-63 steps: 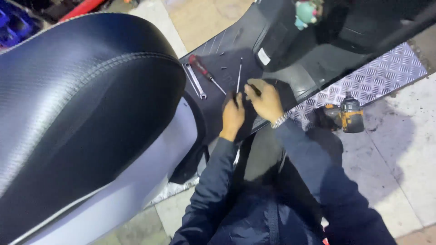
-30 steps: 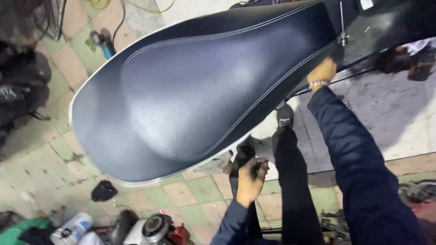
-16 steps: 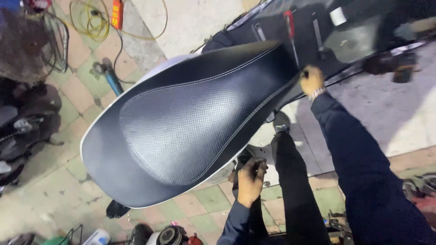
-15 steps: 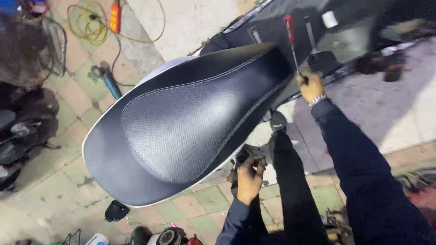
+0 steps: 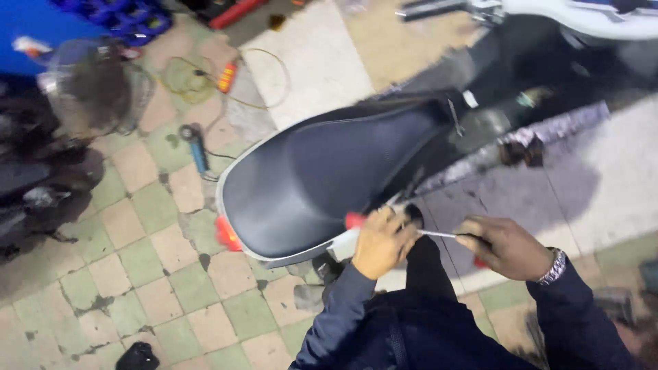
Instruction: Removing the side panels and plastic covers from a scooter using a screwdriver and pliers
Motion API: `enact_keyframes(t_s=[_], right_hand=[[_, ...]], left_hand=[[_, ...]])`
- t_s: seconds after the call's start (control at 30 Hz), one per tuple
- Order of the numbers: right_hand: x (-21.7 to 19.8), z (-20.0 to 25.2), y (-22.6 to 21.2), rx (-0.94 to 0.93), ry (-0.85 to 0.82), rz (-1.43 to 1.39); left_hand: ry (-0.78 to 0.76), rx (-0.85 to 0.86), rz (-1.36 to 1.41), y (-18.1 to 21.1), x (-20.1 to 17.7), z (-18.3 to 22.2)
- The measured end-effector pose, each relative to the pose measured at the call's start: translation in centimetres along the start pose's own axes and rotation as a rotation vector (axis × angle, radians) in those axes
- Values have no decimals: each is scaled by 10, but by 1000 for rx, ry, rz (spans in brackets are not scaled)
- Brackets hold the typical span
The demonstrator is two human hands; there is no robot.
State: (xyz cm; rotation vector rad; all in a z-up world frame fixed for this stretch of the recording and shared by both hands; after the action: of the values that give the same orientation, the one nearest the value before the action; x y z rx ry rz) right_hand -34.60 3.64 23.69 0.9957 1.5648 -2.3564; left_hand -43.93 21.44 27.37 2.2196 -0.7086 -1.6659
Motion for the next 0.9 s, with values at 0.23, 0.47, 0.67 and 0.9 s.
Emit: enact_keyframes(t_s=[0.23, 0.47, 0.67, 0.9], right_hand=[[165, -133, -269, -387, -53, -338], [385, -189, -403, -146, -485, -925], [418, -257, -446, 121, -328, -850], [475, -361, -426, 230, -193, -1111]], left_hand=[[410, -823, 706, -113, -147, 216], [881, -1191, 706, -232, -297, 436], [950, -1099, 895, -294, -333, 452], [791, -1039, 826, -408, -388, 418]])
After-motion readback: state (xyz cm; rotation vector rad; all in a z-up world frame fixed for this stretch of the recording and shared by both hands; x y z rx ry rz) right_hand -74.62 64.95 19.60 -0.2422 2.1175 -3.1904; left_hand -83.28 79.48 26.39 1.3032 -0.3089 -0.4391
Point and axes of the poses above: each hand's wrist, its own z-axis away from the middle knuckle, its own x-axis out of the palm, y = z × x, the point moved 7 cm from there along -z, towards the middle knuckle, and after that the axes turned 2 degrees about -x, right-handed, at the moved point
